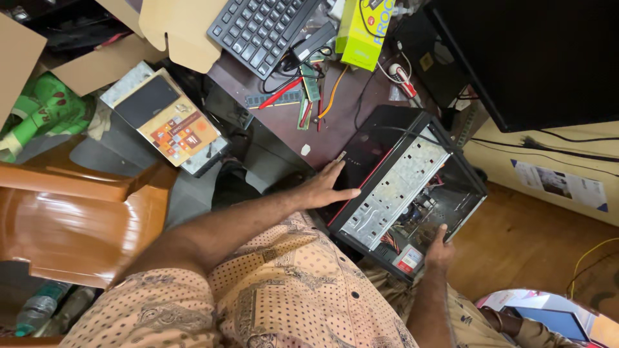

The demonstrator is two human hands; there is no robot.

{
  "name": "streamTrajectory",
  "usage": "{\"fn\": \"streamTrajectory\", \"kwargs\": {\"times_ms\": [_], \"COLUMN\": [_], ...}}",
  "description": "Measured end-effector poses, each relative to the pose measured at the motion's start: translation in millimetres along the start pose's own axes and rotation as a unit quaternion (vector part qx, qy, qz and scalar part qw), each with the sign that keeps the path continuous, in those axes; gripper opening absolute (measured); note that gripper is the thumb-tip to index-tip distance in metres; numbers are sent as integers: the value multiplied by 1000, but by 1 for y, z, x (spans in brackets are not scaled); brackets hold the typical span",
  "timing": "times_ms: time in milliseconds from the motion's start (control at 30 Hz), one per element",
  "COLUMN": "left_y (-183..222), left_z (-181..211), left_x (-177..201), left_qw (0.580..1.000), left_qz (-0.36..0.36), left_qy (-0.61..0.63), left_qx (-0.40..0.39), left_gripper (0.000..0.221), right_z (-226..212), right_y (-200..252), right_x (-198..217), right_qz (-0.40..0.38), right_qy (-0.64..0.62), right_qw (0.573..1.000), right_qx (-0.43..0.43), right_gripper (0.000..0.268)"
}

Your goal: The person removes a keyboard from the workspace, detaches the front bezel of a computer case, inserts a small circuit board into a slot on the bezel, and then reattaches the bezel to the chassis.

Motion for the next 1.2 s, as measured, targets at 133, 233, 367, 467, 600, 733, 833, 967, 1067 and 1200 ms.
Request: {"fn": "streamTrajectory", "kwargs": {"times_ms": [133,233,367,467,600,733,833,967,1067,1200], "left_y": [-19,-38,-68,-83,-88,-95,-91,-99,-105,-109], "left_z": [15,27,38,39,32,20,10,3,-15,-34], "left_x": [7,12,17,17,13,19,14,11,13,27], "left_qw": [999,999,995,994,994,989,989,985,987,992], "left_qz": [35,50,87,102,93,125,137,130,112,109], "left_qy": [-12,3,0,-23,-56,-76,-50,108,109,43], "left_qx": [-23,-17,-43,-26,-19,-21,-35,-16,25,-41], "left_gripper": [127,127,128,128,126,116,111,126,128,117], "right_z": [-1,3,11,22,29,26,22,21,34,27], "right_y": [-1,-5,-4,-12,-15,-12,-7,-7,-9,-8], "right_x": [3,6,6,9,9,9,10,10,7,10], "right_qz": [30,54,24,67,51,55,55,34,15,72], "right_qy": [81,124,34,116,75,96,94,56,30,22], "right_qw": [996,991,999,990,996,994,994,998,999,996], "right_qx": [17,-14,19,-48,13,4,-22,-7,-24,46], "right_gripper": [59,64,67,68,64,62,62,60,62,57]}}
Point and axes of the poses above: each hand's wrist, its own y-axis away from the middle knuckle, its own x-axis out of the back of the hand, z = x × y, the point moved 4 cm from there along -y, towards the middle knuckle, and after that the axes turned 4 degrees about -x, right-handed, at the moved point
